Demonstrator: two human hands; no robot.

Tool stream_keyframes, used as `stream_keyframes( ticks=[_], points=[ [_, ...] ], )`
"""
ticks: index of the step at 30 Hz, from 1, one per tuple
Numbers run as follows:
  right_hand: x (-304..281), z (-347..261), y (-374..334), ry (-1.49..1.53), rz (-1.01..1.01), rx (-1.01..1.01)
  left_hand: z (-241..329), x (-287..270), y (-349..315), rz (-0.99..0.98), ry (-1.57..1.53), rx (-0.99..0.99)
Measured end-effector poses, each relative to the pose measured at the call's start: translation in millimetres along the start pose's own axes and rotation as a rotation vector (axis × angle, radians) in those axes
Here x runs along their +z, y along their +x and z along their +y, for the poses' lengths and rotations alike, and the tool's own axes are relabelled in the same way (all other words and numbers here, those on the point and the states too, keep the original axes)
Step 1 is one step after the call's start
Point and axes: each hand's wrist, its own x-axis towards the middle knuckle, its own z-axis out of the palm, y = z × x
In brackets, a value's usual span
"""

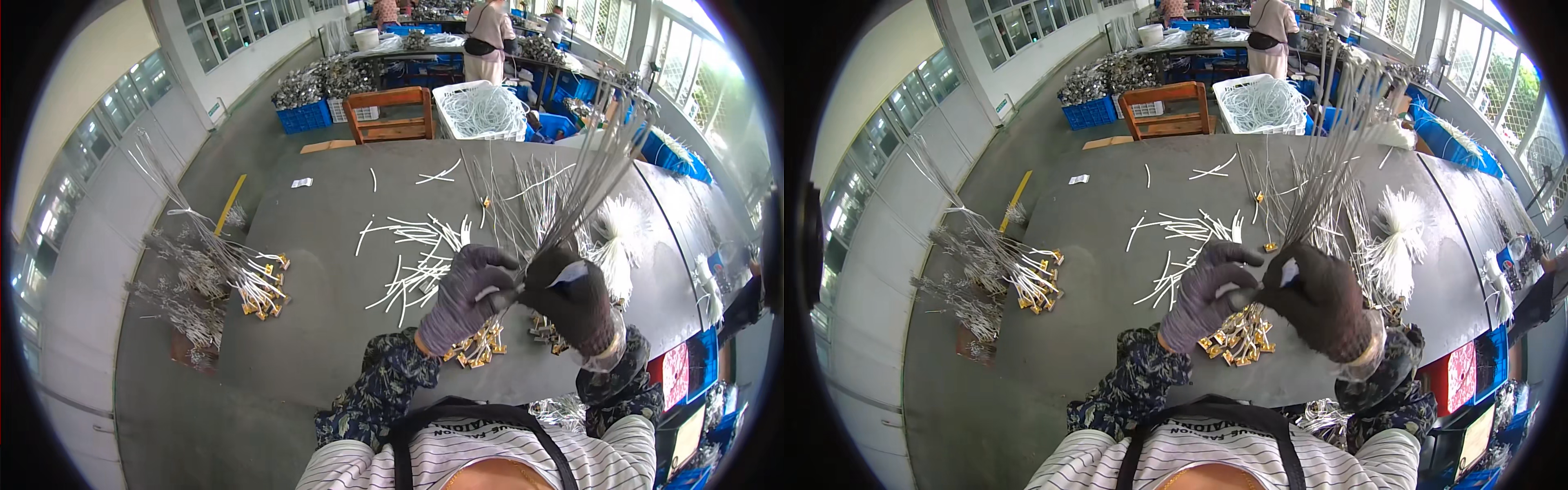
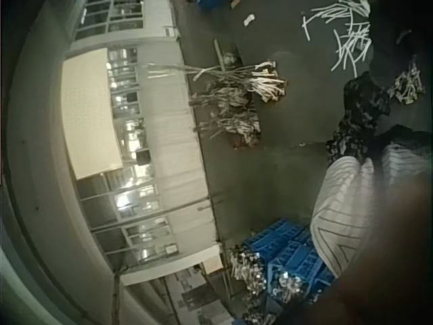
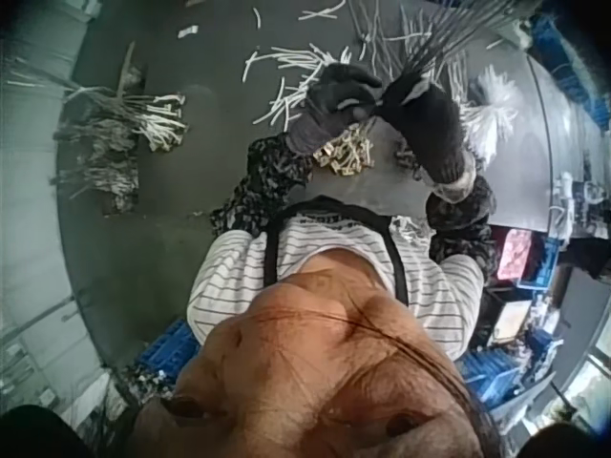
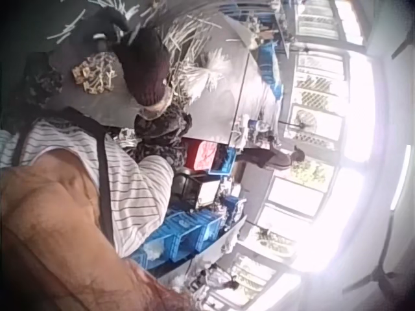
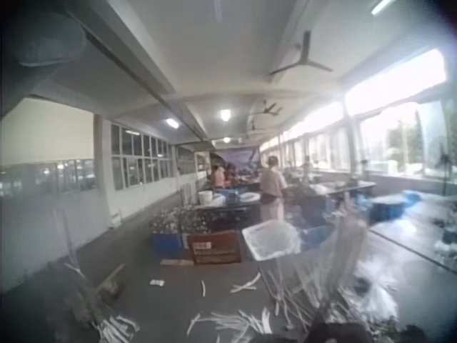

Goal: Sort and bundle electrical cable components on a production line.

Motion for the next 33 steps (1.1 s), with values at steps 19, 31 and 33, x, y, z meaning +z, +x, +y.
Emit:
stream_keyframes(
  ticks=[19, 31, 33],
  points=[
    [-22.0, -17.2, 8.7, -0.801, 0.052, -0.514, 6.8, -25.2, 31.5, 0.021, 0.291, 0.309],
    [-6.6, 6.5, 2.6, -0.048, -0.209, -0.529, -5.8, 2.9, 26.8, -0.020, -1.658, -0.557],
    [-6.3, 6.7, 6.6, -0.010, -0.138, -0.461, -35.3, -4.3, 31.4, -0.106, -1.875, -0.492]
  ],
)
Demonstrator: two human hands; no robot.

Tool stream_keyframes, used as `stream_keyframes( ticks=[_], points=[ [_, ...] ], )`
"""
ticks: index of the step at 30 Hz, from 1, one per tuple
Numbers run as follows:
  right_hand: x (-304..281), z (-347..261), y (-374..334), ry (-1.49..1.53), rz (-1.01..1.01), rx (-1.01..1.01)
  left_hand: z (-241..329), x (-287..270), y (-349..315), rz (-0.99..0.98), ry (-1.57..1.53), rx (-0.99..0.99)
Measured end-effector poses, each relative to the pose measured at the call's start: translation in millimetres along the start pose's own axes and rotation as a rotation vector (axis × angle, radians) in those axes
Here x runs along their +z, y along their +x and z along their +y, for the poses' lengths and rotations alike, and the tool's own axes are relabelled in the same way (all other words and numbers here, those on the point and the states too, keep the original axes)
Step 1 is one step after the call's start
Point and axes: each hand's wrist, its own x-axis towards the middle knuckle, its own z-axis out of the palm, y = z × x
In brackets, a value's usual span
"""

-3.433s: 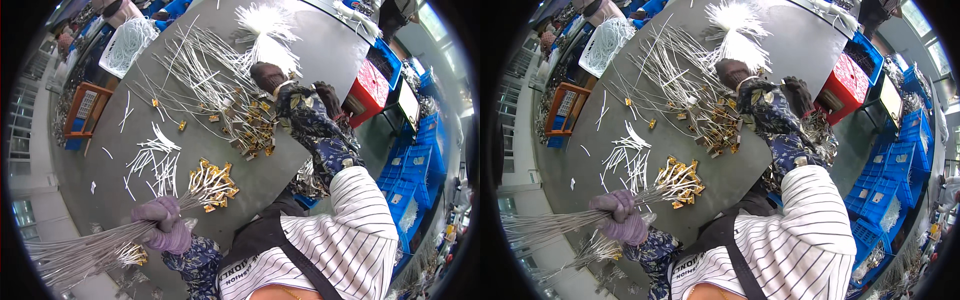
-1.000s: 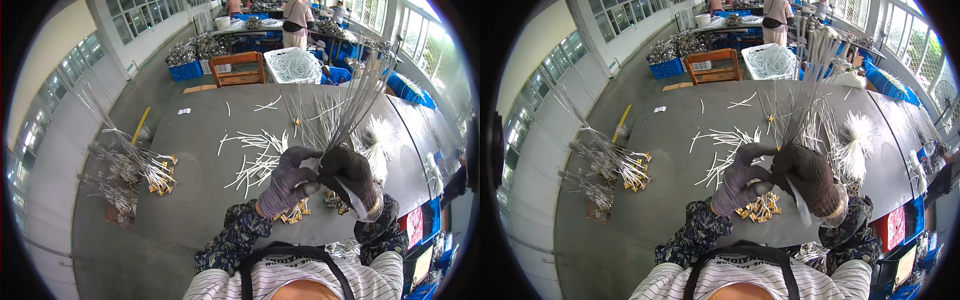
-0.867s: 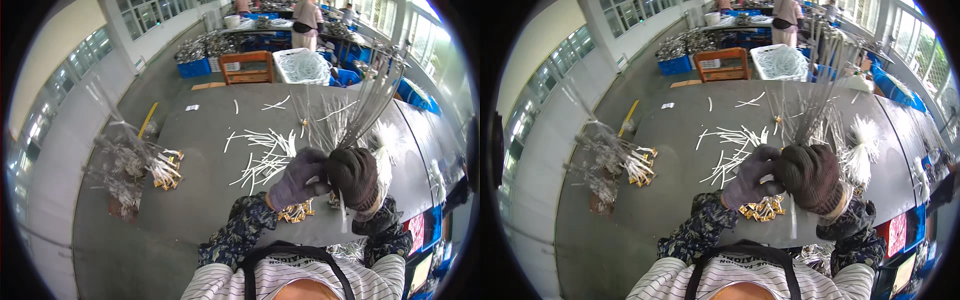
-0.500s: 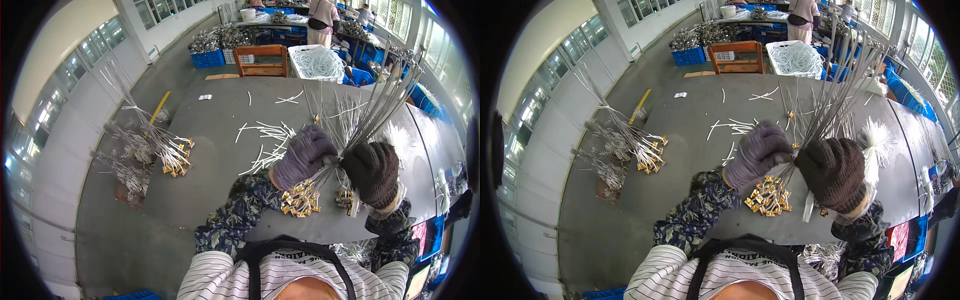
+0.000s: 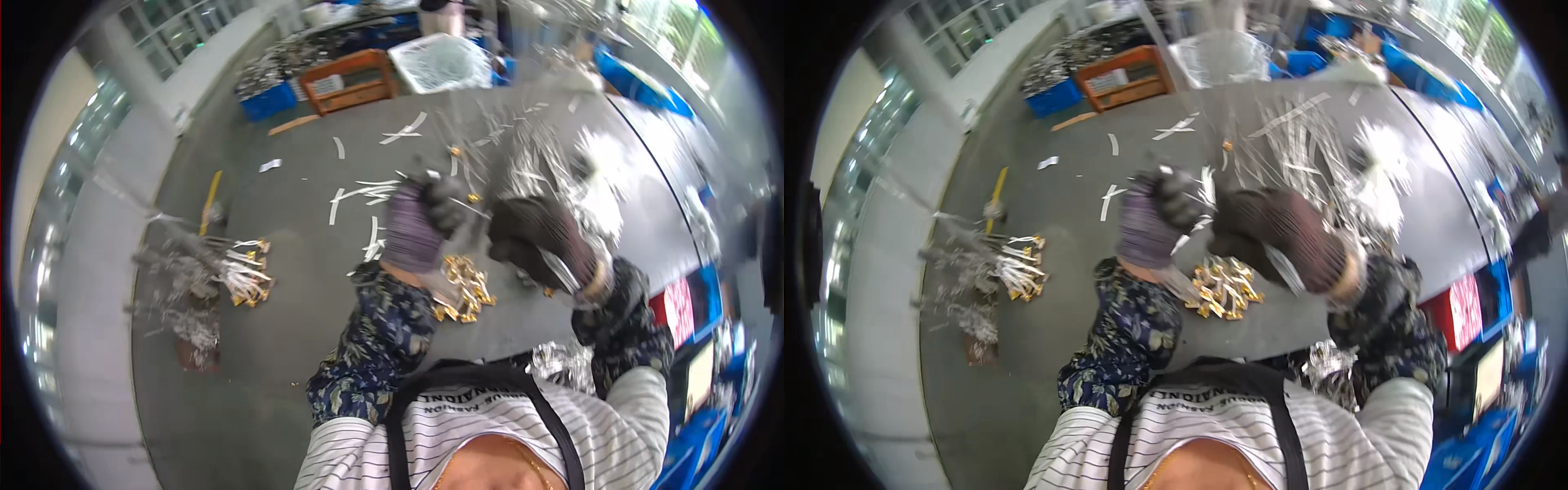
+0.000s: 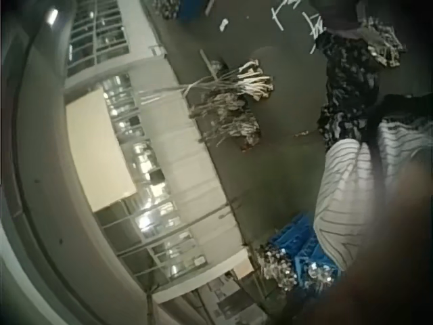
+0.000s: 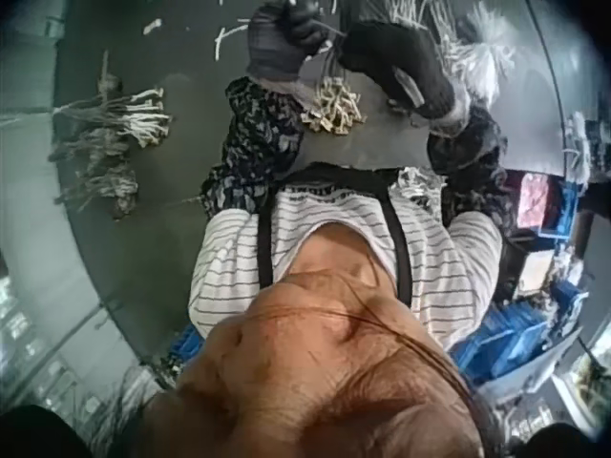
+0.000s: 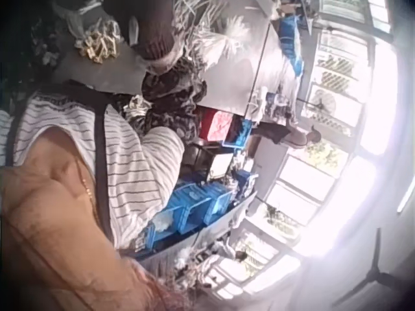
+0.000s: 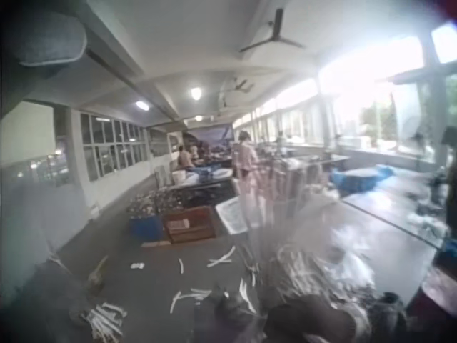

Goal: Sort and bundle electrical cable components on a production line.

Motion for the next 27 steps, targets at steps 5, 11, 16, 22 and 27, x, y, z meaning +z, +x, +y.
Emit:
stream_keyframes(
  ticks=[5, 11, 16, 22, 27],
  points=[
    [2.7, -11.6, 2.4, 0.096, 0.151, 0.334, -8.6, 21.9, -22.9, 0.169, 0.402, 0.300],
    [21.5, -26.9, 19.2, -0.212, 0.182, 0.171, -48.1, 68.0, -60.0, -0.183, 1.913, 0.941],
    [17.5, -23.4, 10.0, -0.411, 0.089, 0.101, -32.0, 56.5, -65.5, 0.260, 1.651, 0.463],
    [13.9, -22.7, 17.2, 0.028, 0.100, 0.290, -28.1, 49.1, -79.4, 0.149, 2.081, 0.641],
    [0.4, -13.6, 28.6, -0.662, 0.075, -0.271, -30.0, 47.8, -65.0, 0.016, 1.773, 0.481]
  ],
)
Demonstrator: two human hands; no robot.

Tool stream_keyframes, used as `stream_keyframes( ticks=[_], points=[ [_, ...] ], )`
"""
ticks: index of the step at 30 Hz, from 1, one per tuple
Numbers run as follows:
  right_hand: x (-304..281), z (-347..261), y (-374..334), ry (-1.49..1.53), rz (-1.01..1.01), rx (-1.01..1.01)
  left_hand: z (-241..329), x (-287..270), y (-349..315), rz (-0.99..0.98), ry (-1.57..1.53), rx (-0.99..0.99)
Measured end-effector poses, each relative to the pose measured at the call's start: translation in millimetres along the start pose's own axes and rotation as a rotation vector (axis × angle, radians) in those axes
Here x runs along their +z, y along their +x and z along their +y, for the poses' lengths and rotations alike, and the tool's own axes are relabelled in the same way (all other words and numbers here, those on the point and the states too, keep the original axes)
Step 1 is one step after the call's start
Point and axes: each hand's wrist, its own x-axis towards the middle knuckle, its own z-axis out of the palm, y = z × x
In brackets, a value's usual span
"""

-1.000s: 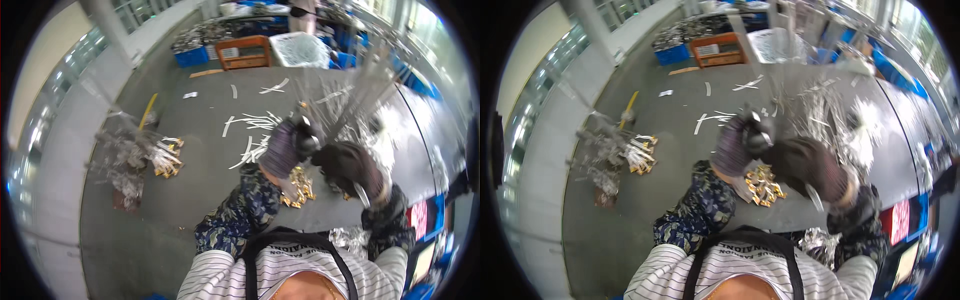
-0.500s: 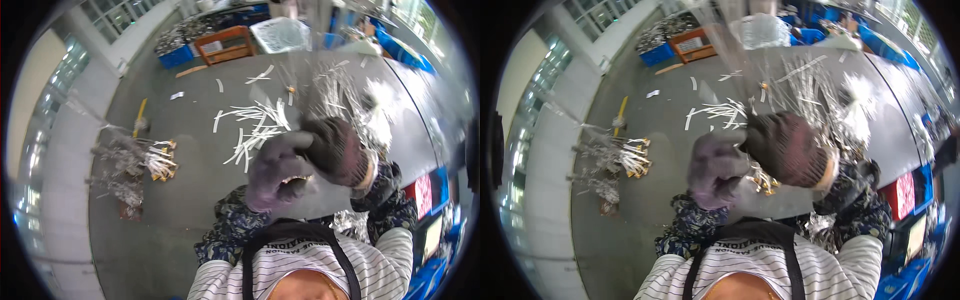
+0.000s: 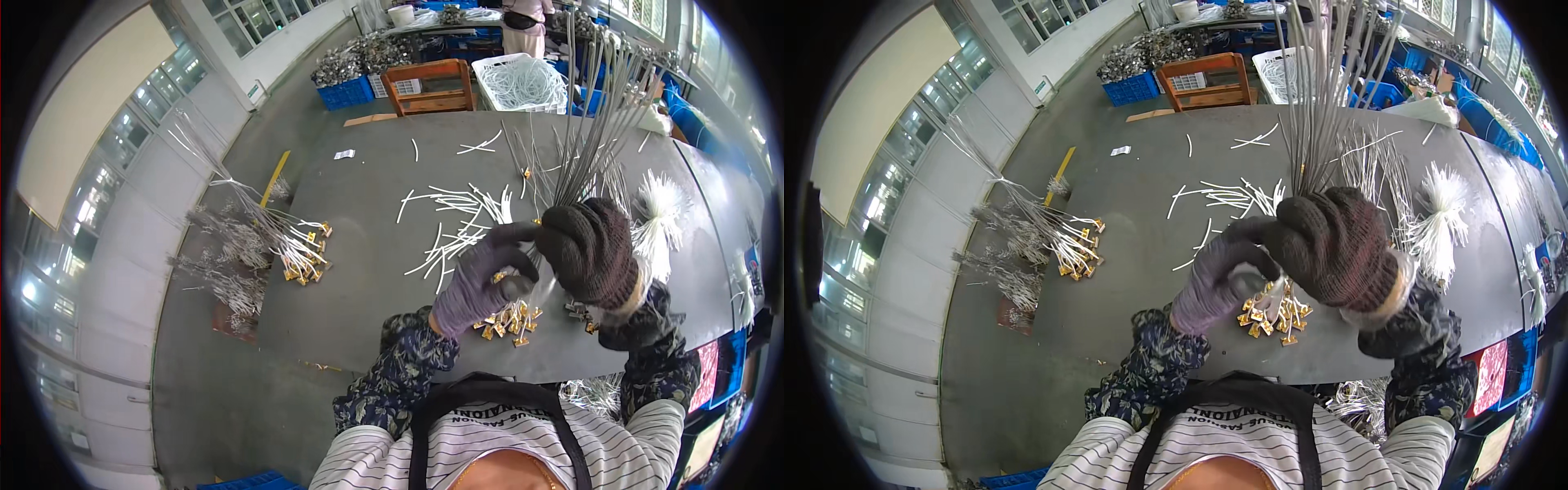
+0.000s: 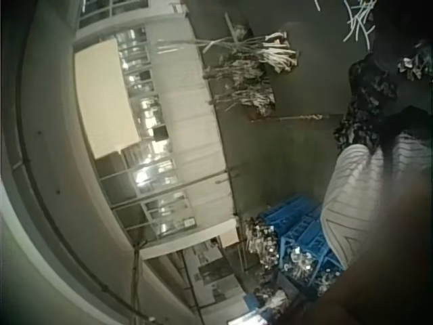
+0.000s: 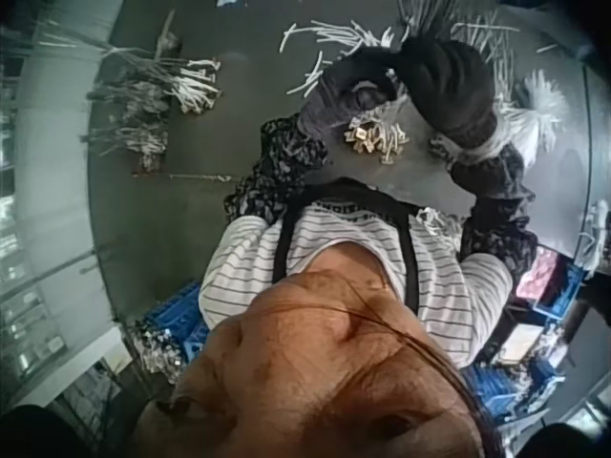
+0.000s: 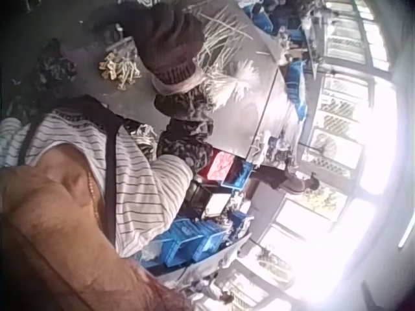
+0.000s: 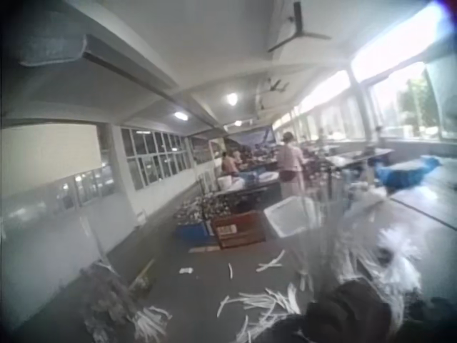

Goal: Sort and bundle electrical cable components on a production line.

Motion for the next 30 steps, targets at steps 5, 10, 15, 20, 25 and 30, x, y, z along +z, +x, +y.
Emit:
stream_keyframes(
  ticks=[5, 10, 15, 20, 25, 30],
  points=[
    [9.2, 8.6, -6.0, -0.014, -0.059, 0.013, -14.5, 8.5, 16.4, 0.233, -0.396, -0.178],
    [-2.1, 7.3, -13.7, -0.099, 0.028, -0.044, -17.2, 0.6, 24.6, 0.082, -0.226, -0.171],
    [-0.3, 0.3, -32.8, -0.114, -0.078, 0.264, -11.3, -22.0, 46.9, -0.045, 0.656, 0.222],
    [26.9, 3.8, -77.2, 0.056, -0.198, 0.369, -52.4, -23.9, 32.7, 0.100, 0.931, 0.198],
    [130.9, -31.4, -147.9, 0.745, -0.009, 0.647, -85.9, 38.2, -3.7, 0.230, 0.027, -0.058],
    [118.9, -93.6, -78.4, 1.299, 0.016, 1.192, -84.0, 13.9, -70.9, 0.498, -0.155, -0.484]
  ],
)
